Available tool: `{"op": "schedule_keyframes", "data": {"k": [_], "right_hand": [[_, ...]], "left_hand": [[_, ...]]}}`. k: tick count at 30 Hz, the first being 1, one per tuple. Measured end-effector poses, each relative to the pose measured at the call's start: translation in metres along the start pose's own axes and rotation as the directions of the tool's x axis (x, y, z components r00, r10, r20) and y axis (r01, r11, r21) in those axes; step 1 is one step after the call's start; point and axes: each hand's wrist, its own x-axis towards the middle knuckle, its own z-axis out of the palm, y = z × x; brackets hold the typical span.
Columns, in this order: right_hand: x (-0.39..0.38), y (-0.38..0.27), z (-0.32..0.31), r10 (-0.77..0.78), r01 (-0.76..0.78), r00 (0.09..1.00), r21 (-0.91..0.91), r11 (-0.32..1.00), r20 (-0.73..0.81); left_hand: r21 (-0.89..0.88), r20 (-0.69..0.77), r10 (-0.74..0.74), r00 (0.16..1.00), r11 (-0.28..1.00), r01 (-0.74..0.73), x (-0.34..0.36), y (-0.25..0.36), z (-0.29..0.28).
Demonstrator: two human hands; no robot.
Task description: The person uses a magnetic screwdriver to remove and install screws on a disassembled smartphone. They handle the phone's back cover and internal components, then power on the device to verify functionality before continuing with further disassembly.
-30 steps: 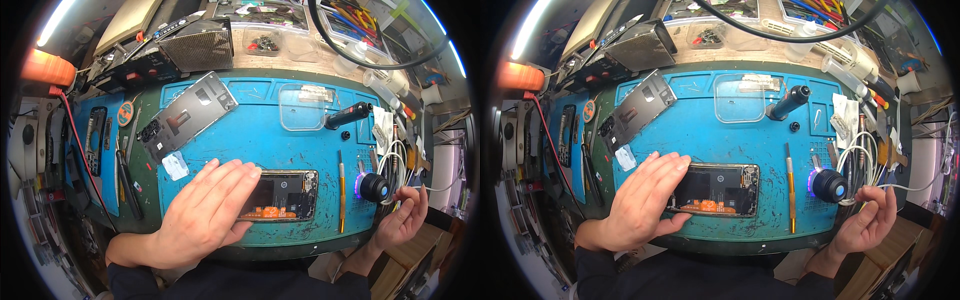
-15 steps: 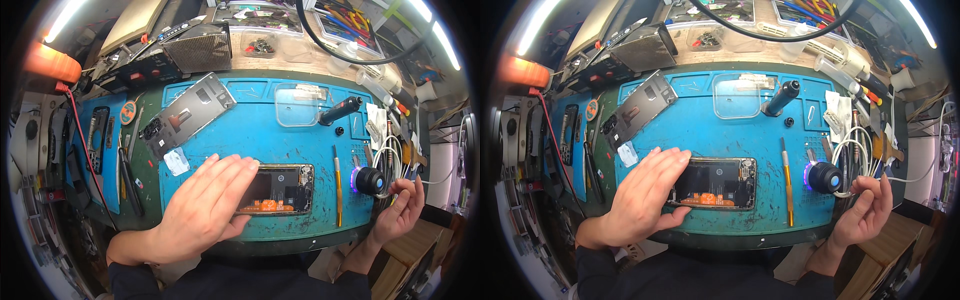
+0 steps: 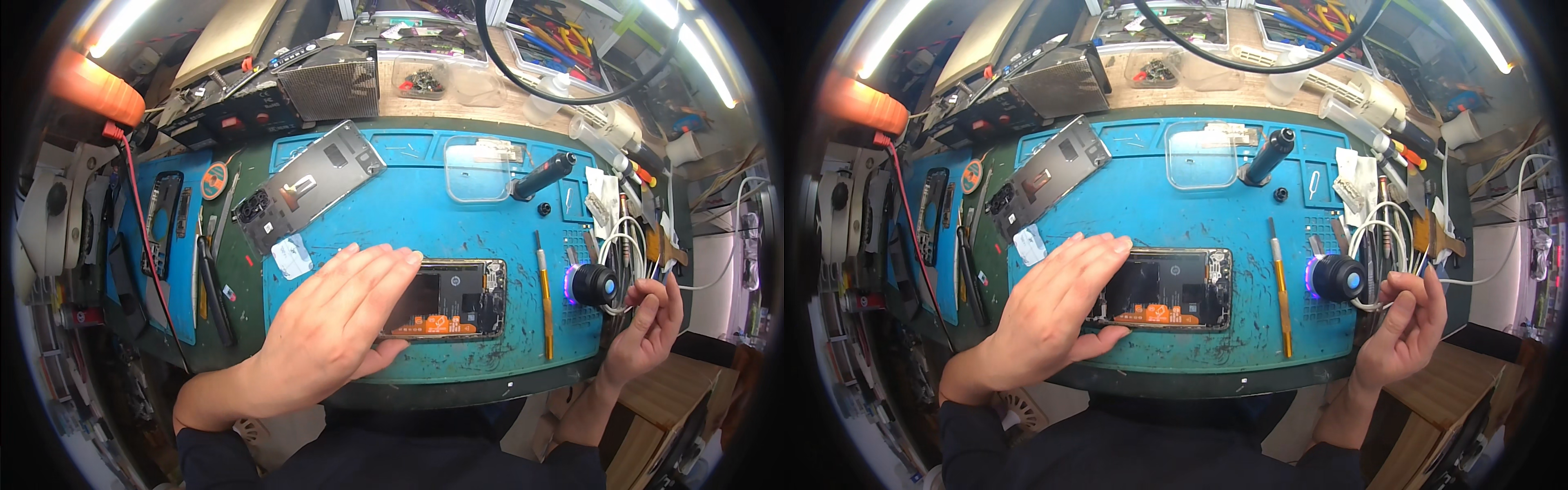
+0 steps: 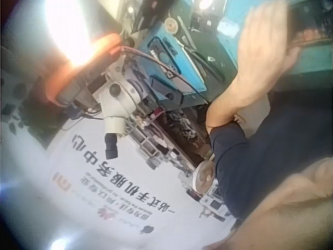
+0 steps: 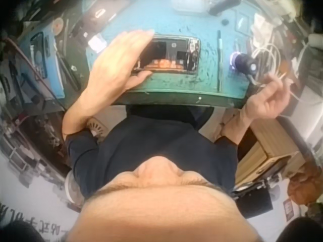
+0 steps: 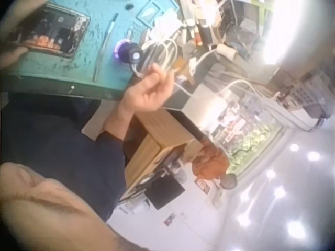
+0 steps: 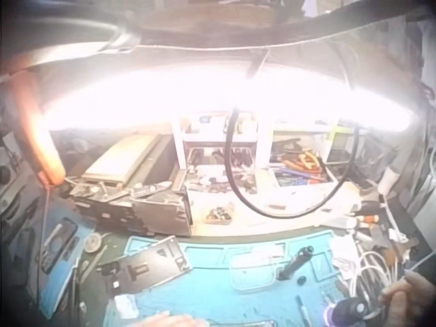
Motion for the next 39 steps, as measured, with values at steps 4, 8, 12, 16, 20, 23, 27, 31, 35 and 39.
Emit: {"op": "schedule_keyframes", "data": {"k": [4,8,12,16,20,23,27,31,35,39], "right_hand": [[0.001,-0.004,0.006,0.017,-0.019,0.992,-0.02,1.0,-0.125],[-0.006,-0.018,-0.007,-0.159,0.134,0.973,-0.154,0.979,-0.165],[-0.024,-0.083,0.016,-0.531,0.533,0.845,-0.029,0.845,0.061],[-0.049,-0.14,0.066,-0.765,0.733,0.545,0.248,0.633,0.342],[-0.036,-0.123,0.084,-0.657,0.776,0.539,-0.009,0.63,0.527],[-0.002,-0.105,0.058,-0.422,0.535,0.793,-0.169,0.828,0.44],[0.047,-0.093,0.053,-0.364,0.497,0.84,-0.299,0.815,0.402],[0.092,-0.089,0.087,-0.144,0.352,0.881,-0.423,0.835,0.45],[0.129,-0.07,0.114,0.272,0.051,0.769,-0.48,0.876,0.578],[0.138,-0.031,0.115,0.242,-0.022,0.742,-0.338,0.941,0.625]], "left_hand": [[-0.155,0.045,-0.009,0.999,0.988,0.016,0.002,-0.002,-0.009],[-0.148,-0.225,0.036,0.974,0.986,-0.071,-0.004,-0.022,-0.017],[-0.831,-0.142,-0.262,0.955,0.556,0.029,-0.023,-0.015,-0.016],[-0.939,0.331,-0.108,0.937,0.061,0.339,-0.025,0.042,-0.007],[-0.863,0.468,-0.212,0.858,-0.319,0.391,-0.053,0.075,-0.041],[-1.0,-0.027,-0.262,0.965,-0.009,-0.03,-0.087,0.032,-0.044],[-0.948,-0.18,-0.563,0.807,0.318,0.011,-0.103,-0.008,-0.041],[-0.845,-0.31,-0.484,0.818,0.535,-0.003,-0.081,-0.024,-0.03],[-0.838,-0.366,-0.419,0.831,0.537,-0.098,-0.063,-0.026,-0.039],[-0.83,-0.381,-0.399,0.834,0.545,-0.118,-0.055,-0.037,-0.046]]}}
